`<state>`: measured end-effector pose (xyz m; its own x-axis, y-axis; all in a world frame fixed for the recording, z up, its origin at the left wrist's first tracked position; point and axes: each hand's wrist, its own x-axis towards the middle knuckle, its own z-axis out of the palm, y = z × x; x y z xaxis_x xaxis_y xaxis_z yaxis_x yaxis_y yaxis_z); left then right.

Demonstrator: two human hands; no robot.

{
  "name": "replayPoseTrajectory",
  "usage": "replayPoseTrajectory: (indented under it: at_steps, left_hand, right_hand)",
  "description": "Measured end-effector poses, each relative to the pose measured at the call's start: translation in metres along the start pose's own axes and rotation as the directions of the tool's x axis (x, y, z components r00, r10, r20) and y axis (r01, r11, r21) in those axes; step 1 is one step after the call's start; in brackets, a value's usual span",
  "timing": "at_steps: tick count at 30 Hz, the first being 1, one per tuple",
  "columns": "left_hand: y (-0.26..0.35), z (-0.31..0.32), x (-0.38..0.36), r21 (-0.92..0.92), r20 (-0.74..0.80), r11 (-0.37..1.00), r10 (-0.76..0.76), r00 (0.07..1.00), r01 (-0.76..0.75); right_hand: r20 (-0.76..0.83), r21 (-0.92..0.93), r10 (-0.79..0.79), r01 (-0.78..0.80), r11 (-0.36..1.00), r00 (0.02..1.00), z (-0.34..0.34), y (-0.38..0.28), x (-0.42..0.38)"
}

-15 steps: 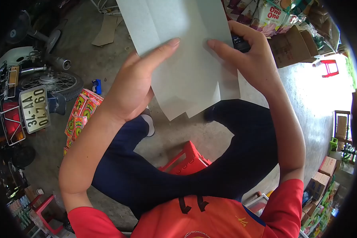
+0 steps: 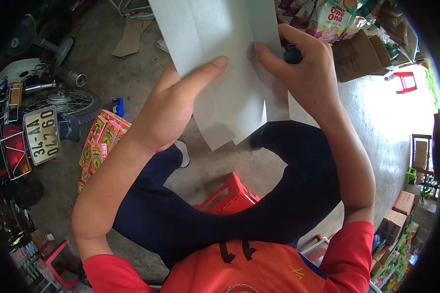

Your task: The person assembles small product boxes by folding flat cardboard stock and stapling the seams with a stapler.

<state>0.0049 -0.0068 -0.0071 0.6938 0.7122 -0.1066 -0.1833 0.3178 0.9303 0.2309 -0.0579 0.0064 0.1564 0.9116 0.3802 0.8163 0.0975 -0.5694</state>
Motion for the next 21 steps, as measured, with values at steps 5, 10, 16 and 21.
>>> replayPoseTrajectory:
  at_steps: [5,10,16,21]
  left_hand:
    - [0.005,0.000,0.002,-0.106,-0.075,0.994,0.010,0.997,-0.018]
    - [0.007,-0.004,0.005,-0.131,-0.243,0.987,0.055,0.969,-0.089]
    - [0.019,-0.030,0.010,-0.226,-0.327,0.964,0.060,0.943,-0.140]
    - [0.017,-0.032,0.011,-0.278,-0.315,0.953,0.026,0.949,-0.119]
  right_hand:
    - [-0.005,0.155,-0.001,0.002,0.988,1.000,0.006,0.006,-0.002]
    - [0.087,0.189,-0.006,-0.011,0.982,0.996,0.002,0.004,-0.004]
    - [0.164,0.442,0.029,-0.099,0.891,0.986,-0.002,-0.003,0.001]
    - [0.144,0.544,0.007,-0.085,0.834,0.990,0.000,-0.012,-0.005]
